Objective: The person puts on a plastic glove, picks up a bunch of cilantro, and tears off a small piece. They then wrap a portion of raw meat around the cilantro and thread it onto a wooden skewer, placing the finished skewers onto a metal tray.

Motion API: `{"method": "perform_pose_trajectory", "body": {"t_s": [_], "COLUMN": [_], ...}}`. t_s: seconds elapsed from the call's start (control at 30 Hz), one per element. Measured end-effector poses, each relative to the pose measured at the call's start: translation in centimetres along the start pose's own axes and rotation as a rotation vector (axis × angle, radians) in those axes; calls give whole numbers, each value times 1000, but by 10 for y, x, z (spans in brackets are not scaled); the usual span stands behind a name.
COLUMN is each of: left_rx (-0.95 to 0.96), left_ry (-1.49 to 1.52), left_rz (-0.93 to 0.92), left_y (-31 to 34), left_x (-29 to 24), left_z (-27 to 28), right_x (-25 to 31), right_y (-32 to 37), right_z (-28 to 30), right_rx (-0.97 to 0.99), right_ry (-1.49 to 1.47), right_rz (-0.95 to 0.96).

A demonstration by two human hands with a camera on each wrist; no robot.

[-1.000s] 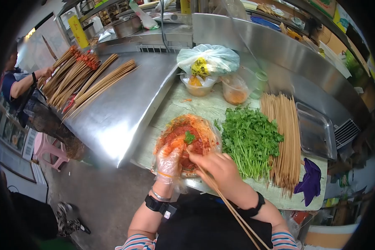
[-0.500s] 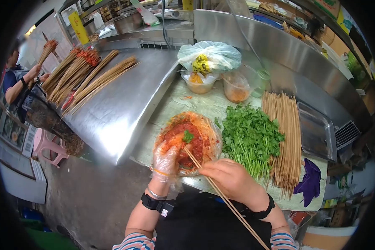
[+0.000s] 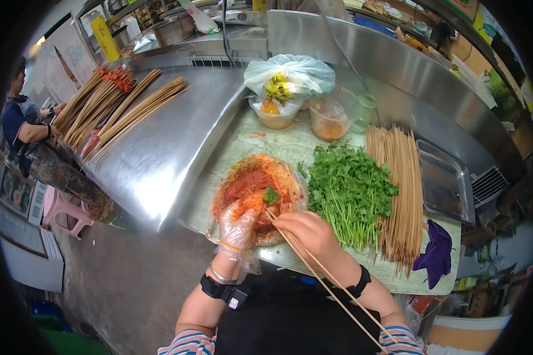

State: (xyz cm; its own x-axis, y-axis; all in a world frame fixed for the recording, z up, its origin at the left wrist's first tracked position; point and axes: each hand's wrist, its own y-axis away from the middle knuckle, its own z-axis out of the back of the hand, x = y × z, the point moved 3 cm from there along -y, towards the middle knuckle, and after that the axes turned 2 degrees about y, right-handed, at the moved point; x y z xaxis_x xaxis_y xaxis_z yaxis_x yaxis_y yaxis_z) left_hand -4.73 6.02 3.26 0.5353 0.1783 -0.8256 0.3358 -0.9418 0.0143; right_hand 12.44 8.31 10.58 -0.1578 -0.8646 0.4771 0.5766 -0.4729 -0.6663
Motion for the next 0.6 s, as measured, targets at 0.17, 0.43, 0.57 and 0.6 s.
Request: {"method": "perform_pose_trajectory", "body": {"t_s": [0.17, 0.43, 0.57, 0.6], "left_rx": [-72, -55, -107, -77], "left_ry": [105, 81, -7, 35], "left_rz": [-161, -147, -183, -214], "left_y": [-9, -3, -5, -6], "left_x": [-13, -14, -12, -13], "left_z": [-3, -7, -5, -5], "right_x": [11, -10, -9, -11], "right_y": [16, 47, 49, 58], "right_z": [12, -1, 4, 10], "right_rx": [2, -163, -129, -117], "right_ry": [-285, -658, -658, -886], "right_rz": [-248, -532, -658, -737]}}
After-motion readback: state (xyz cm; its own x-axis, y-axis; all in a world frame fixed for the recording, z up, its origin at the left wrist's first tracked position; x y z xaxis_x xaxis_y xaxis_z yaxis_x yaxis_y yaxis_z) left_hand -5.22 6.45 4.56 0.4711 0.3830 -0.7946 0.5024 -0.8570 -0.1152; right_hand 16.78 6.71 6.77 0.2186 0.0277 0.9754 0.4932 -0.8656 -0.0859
